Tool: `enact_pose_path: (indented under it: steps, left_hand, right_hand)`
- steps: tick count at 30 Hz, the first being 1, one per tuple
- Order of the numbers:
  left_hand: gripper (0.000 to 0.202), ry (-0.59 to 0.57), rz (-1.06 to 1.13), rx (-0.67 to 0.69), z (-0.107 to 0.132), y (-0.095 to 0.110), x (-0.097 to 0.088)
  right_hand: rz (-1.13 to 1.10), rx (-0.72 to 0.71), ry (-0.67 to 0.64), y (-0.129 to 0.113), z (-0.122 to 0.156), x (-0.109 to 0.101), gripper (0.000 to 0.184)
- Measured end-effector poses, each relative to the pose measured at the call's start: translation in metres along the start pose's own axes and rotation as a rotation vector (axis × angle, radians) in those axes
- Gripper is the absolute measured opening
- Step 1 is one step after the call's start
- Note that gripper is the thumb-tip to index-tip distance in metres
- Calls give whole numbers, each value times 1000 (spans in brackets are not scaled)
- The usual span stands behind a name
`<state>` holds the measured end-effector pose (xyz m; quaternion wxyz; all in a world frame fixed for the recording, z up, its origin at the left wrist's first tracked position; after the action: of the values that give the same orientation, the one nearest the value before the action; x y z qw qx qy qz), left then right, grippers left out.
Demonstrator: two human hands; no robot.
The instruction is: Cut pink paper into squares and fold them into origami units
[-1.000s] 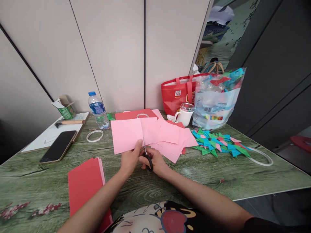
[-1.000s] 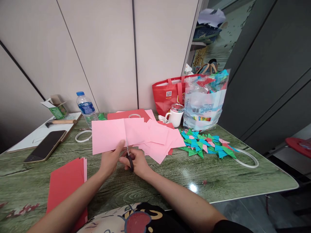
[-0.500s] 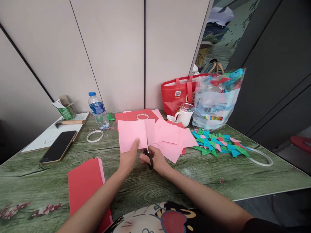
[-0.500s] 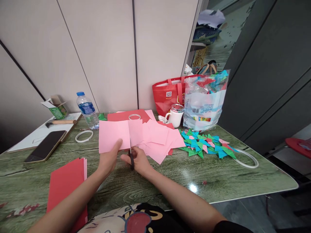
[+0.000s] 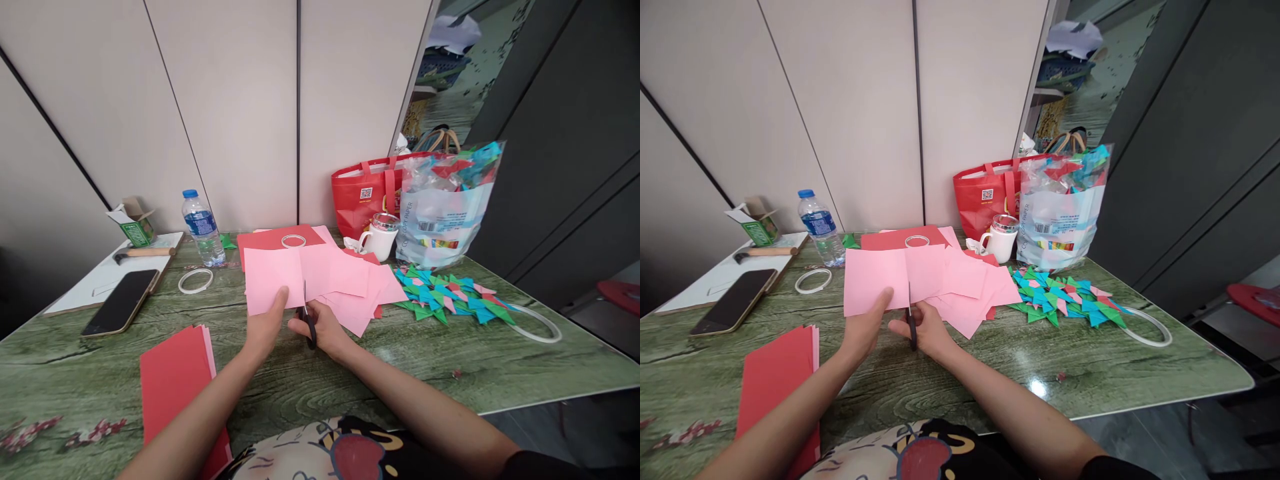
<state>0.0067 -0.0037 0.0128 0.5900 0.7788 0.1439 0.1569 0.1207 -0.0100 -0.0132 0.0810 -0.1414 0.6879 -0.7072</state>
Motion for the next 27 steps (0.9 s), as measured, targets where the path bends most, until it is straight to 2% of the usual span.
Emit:
enact_pose_path:
  steps: [7, 14, 27]
  left_hand:
    - [40, 3, -7, -20, 1, 3, 1]
    - [39, -4, 7, -18, -1, 0, 0]
    - [38, -12, 24, -36, 0, 2, 0]
  right_hand:
    - [26, 3, -34, -3, 1, -1, 48]
    - [35, 7, 14, 1, -1, -1, 47]
    - [-40, 49, 26, 10, -3, 0, 42]
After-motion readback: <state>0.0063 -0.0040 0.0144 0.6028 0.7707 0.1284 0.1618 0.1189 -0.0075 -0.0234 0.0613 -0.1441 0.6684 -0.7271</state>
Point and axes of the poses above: each hand's wrist, its own z-axis away from the middle knuckle, its own x-axis out of the palm, y = z × x, the point moved 1 cm from there along -z, towards the middle knuckle, and after that the axes turned 9 degrees about x, right-handed, at the moved point
